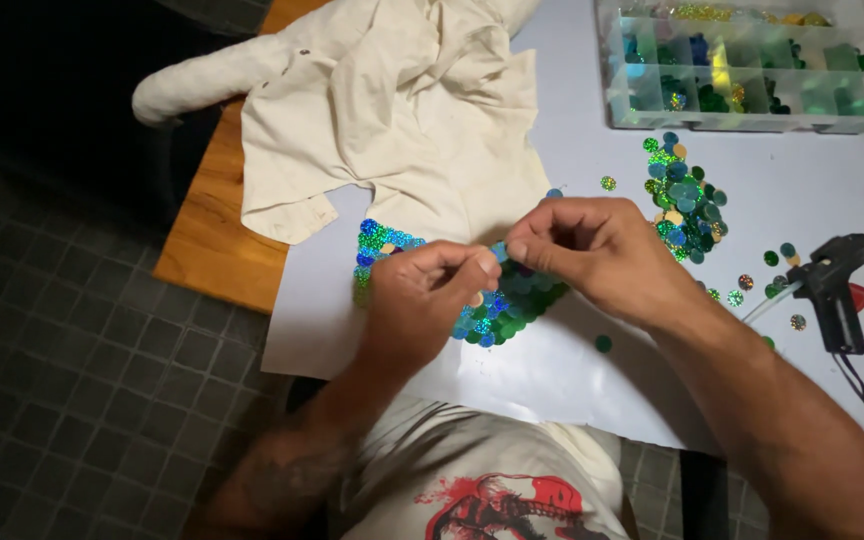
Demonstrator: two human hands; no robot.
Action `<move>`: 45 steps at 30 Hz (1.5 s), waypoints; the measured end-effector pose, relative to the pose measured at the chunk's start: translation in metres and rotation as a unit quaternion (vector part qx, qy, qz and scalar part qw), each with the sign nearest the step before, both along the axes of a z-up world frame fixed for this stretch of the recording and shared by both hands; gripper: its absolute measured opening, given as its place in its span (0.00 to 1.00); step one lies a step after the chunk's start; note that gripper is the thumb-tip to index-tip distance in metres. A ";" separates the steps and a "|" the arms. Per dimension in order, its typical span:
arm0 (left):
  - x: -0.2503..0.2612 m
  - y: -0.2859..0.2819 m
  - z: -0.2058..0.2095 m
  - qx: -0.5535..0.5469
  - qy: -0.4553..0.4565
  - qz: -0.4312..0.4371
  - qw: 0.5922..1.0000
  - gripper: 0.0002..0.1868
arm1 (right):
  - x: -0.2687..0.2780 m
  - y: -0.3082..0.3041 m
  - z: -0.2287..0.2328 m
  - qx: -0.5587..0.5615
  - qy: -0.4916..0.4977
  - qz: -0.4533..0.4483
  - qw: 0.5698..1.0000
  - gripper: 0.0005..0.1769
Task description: Applying green and blue sequins to a white garment using a hot glue gun
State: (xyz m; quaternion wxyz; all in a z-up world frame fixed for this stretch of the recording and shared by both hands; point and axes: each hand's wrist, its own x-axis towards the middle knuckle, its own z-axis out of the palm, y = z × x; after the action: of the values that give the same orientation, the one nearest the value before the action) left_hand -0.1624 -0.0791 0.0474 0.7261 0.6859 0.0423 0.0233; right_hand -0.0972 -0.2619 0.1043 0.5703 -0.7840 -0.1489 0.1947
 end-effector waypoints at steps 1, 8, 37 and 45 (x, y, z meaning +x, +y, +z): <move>0.003 0.004 0.000 0.042 -0.038 -0.015 0.998 0.08 | 0.000 0.002 0.007 -0.035 -0.013 -0.001 0.999 0.04; 0.009 0.043 0.018 0.296 -0.179 0.063 0.936 0.12 | 0.042 0.002 -0.034 -0.177 -0.066 0.032 0.981 0.09; 0.031 0.047 -0.046 0.506 -0.290 -0.039 0.811 0.13 | 0.028 0.018 -0.085 -0.285 -0.382 0.056 0.878 0.06; 0.036 0.042 -0.044 0.502 -0.353 -0.078 0.786 0.16 | -0.001 -0.034 -0.031 -0.189 -0.239 -0.092 0.948 0.07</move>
State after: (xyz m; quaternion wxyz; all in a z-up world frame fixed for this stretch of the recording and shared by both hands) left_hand -0.1260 -0.0372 0.0035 0.2431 0.8985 -0.2880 0.2251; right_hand -0.0977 -0.2954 0.0729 0.3745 -0.9113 -0.1687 -0.0273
